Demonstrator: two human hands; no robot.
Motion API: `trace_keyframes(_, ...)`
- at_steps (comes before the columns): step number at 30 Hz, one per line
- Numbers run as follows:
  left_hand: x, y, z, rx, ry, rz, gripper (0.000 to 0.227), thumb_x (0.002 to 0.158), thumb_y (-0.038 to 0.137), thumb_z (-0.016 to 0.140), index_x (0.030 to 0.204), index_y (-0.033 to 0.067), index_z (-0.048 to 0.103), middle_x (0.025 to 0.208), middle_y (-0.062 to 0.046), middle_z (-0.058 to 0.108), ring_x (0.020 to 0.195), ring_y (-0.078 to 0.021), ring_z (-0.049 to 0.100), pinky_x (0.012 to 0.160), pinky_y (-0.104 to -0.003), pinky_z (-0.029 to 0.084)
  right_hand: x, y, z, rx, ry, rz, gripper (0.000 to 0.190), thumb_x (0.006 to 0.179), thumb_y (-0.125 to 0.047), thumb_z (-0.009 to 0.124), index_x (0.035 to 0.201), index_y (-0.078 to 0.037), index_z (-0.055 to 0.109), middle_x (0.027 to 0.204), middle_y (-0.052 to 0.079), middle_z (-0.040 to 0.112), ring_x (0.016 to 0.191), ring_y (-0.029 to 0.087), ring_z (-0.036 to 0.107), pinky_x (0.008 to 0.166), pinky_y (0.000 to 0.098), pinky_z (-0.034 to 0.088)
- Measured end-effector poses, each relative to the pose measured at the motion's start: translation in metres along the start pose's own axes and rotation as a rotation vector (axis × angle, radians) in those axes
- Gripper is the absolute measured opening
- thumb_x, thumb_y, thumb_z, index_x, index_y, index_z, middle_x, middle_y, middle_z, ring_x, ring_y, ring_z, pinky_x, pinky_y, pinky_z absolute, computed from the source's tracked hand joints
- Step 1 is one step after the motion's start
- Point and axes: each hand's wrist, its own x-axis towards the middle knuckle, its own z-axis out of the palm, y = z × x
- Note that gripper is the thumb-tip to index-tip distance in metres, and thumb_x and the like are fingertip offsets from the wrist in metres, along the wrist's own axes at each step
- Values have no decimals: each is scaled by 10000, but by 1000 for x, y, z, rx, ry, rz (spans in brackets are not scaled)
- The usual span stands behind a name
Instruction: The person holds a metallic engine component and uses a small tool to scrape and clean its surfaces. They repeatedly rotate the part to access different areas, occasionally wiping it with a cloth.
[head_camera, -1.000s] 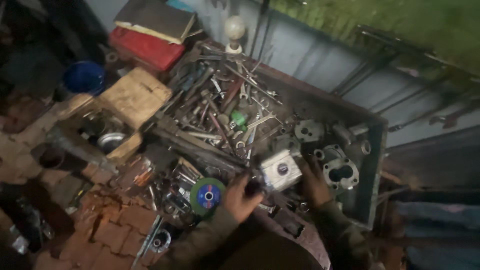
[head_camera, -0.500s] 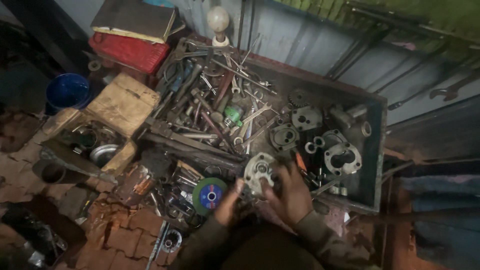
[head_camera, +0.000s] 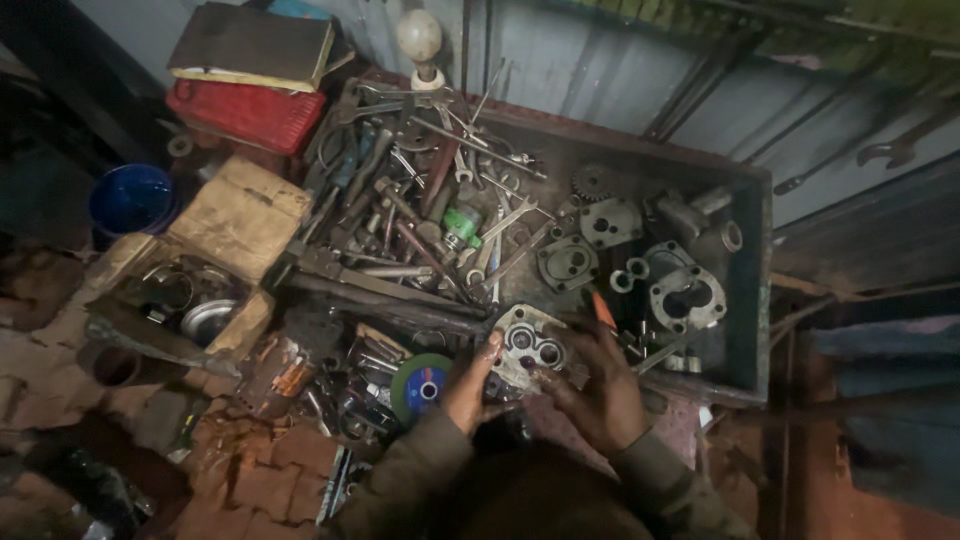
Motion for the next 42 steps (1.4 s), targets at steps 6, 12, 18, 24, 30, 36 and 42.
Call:
trace_keyframes(6,12,-18,0,13,154,33,795,834,687,624,1434,167,596,1330,-78,665,1155,-261,666,797,-449,614,-2,6,0,-101,35,-59,503,774,-147,844,1248,-116,680,1322,136,580,1220,301,587,933,386,550)
trace_keyframes(12,24,-16,-3,17,141,-8,822,785,717,593,1440,221,569,1365,-34,651,1169,-226,659,778,-450,621,-5,27,-4,38,137,49,602,752,-134,836,1296,-67,588,1304,175,593,1173,290,591,954,366,512)
trace_keyframes(18,20,-24,-11,84,177,-25,818,774,728,585,1434,246,538,1388,-16,626,1167,-247,671,755,-464,644,-51,71,-34,156,219,522,366,901,-127,719,1252,-36,673,1099,156,736,892,250,751,601,392,536)
trace_keyframes(24,36,-31,-19,31,153,-142,852,766,779,576,1430,245,571,1337,-81,642,1076,-279,660,704,-459,630,-102,109,-18,-246,-27,442,369,817,-180,766,1161,-68,698,1014,124,731,832,242,721,696,367,584)
trace_keyframes(30,45,-17,-37,84,17,-276,823,732,762,580,1401,283,575,1316,-30,691,1030,-243,701,712,-437,631,-127,127,20,-316,-60,420,375,851,-343,743,1144,-110,714,1057,115,753,919,287,740,787,408,595)
trace_keyframes(36,56,-18,-42,70,-37,-287,867,768,743,597,1436,191,561,1327,-95,674,983,-270,716,703,-441,637,-116,107,35,-729,132,473,601,804,-353,745,1302,-67,569,1339,182,563,1181,431,553,893,502,516)
trace_keyframes(42,75,-47,-63,34,-28,-271,774,800,670,612,1426,220,539,1335,-57,652,1004,-306,722,699,-446,627,-97,104,41,-947,-75,686,530,834,-283,687,1314,-100,554,1304,146,577,1209,375,549,968,501,483)
